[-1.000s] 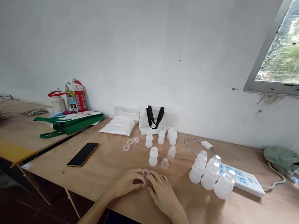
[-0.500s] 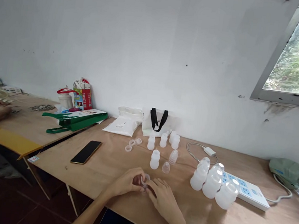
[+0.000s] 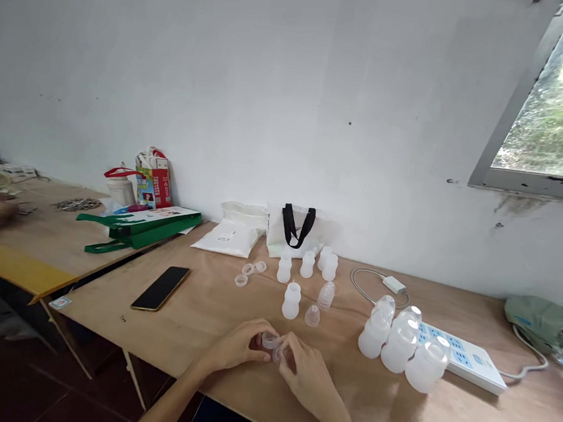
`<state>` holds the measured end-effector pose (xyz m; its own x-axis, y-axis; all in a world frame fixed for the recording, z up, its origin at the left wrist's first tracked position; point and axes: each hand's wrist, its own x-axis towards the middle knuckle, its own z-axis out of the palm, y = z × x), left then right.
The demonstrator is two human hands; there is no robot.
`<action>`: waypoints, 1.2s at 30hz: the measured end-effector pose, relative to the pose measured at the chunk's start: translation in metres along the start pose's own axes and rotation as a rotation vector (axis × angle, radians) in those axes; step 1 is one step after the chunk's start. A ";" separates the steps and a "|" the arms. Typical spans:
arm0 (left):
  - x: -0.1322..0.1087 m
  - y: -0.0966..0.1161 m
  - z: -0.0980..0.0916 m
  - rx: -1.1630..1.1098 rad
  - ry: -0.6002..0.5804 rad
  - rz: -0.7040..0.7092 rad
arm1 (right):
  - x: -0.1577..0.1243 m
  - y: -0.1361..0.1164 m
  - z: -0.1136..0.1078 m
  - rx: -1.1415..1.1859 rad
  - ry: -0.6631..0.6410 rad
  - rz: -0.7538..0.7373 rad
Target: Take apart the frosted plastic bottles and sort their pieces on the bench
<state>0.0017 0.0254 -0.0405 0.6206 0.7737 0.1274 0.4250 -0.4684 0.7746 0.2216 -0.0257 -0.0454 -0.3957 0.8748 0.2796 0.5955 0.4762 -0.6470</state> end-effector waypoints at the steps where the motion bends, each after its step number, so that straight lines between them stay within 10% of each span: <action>1: 0.000 0.000 0.000 0.002 -0.003 -0.003 | 0.000 0.001 0.000 0.034 0.013 0.012; 11: 0.002 -0.006 0.006 0.042 0.059 -0.106 | 0.009 0.024 0.007 -0.002 0.272 0.019; 22: 0.004 -0.001 0.016 0.157 0.197 0.000 | 0.007 0.024 0.008 0.098 0.143 0.049; 36: 0.007 0.013 0.029 0.021 0.209 0.093 | 0.008 0.004 0.001 0.446 0.311 0.192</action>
<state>0.0314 0.0123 -0.0473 0.5089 0.7973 0.3245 0.3872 -0.5487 0.7409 0.2203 -0.0171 -0.0464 -0.0455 0.9590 0.2797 0.2575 0.2818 -0.9243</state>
